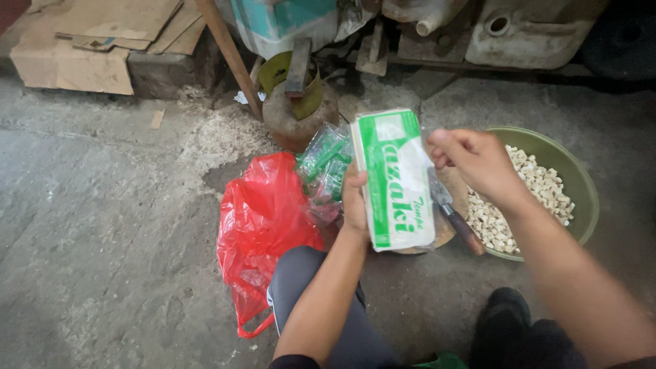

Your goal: The person sits on a low stool and uses a knife to cut blocks of white tofu on a round wooden cutting board. They slice the tofu into small cubes and transfer them into a large green basin. The person repeats this process with multiple blocks of tofu.

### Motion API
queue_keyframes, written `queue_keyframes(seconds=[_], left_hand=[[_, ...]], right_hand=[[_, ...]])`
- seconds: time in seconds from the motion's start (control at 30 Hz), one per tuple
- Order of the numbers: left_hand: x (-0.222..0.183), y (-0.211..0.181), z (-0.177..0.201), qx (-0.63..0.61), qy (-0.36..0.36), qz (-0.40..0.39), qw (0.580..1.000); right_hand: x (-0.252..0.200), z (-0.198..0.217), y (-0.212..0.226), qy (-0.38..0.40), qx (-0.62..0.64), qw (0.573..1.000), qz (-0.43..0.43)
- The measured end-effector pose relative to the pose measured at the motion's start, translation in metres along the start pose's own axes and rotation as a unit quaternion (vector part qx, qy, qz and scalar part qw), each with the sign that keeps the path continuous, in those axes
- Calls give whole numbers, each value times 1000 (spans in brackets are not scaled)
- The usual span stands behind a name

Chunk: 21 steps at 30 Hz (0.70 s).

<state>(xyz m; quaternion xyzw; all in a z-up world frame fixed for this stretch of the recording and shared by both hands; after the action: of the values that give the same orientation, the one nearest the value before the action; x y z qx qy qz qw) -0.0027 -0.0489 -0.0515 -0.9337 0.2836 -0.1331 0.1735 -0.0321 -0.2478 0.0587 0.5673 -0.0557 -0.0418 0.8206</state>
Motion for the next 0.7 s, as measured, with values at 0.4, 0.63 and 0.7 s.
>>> queue_keyframes(seconds=[0.4, 0.63, 0.7], left_hand=[[16, 48, 10, -102, -74, 46, 991], [41, 26, 11, -74, -140, 51, 986], [42, 28, 16, -58, -126, 67, 988]], right_hand=[[-86, -48, 38, 63, -158, 969, 181], [-182, -32, -26, 354, -147, 891, 242], [-172, -28, -62, 352, -248, 892, 140]])
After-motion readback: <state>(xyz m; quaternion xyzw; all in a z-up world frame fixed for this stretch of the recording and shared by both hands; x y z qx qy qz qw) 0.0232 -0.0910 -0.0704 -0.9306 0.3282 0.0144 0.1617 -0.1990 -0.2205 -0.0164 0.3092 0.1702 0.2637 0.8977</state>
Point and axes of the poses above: each hand's wrist, its own x-axis towards the middle knuckle, its own z-axis out of the back of the hand, y = z × x, the point moved 1 cm from there along x, towards the middle knuckle, and after that the axes turned 1 degree about -x, right-handed, at the moved point
